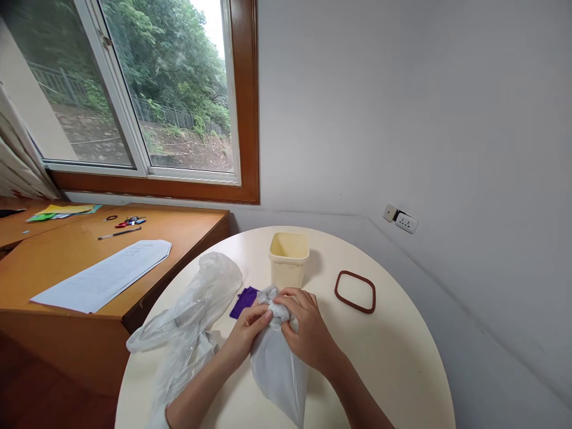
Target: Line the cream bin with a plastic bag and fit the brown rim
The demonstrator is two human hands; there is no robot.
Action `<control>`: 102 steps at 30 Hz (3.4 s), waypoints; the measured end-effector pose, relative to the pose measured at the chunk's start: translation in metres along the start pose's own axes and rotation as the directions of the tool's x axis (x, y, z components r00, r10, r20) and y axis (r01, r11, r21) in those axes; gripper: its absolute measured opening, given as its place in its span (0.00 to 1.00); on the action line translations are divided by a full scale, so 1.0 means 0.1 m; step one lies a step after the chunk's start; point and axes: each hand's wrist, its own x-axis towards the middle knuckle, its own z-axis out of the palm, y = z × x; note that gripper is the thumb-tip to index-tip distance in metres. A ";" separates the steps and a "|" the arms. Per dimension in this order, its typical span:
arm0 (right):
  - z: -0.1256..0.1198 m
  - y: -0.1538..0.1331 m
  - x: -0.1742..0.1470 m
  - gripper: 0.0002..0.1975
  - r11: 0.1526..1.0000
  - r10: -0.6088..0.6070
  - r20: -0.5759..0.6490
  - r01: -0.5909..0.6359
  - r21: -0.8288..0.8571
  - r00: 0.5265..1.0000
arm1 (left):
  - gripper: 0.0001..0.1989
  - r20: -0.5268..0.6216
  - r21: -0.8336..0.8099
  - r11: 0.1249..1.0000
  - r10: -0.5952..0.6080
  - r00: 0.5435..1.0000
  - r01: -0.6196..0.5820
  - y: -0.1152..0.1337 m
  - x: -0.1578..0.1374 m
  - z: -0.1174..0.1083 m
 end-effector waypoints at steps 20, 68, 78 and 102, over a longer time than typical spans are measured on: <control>-0.07 0.06 0.06 0.16 0.994 -0.034 0.120 0.047 -0.101 0.992 | 0.09 -0.026 0.091 0.991 0.099 0.995 -0.096 -0.08 0.00 0.06; -0.12 0.01 0.03 0.07 0.904 0.062 0.214 -0.146 0.402 0.975 | 0.22 0.216 -0.219 0.975 0.074 0.974 -0.026 -0.03 -0.02 -0.05; -0.18 0.00 -0.02 0.15 0.964 0.028 0.243 -0.091 0.250 0.970 | 0.13 0.215 -0.199 0.975 -0.057 0.975 0.101 -0.05 -0.02 -0.10; 0.10 -0.02 -0.06 0.15 0.943 -0.330 0.068 0.331 -0.015 0.942 | 0.11 0.089 -0.004 1.000 -0.005 0.996 0.006 -0.05 0.05 -0.09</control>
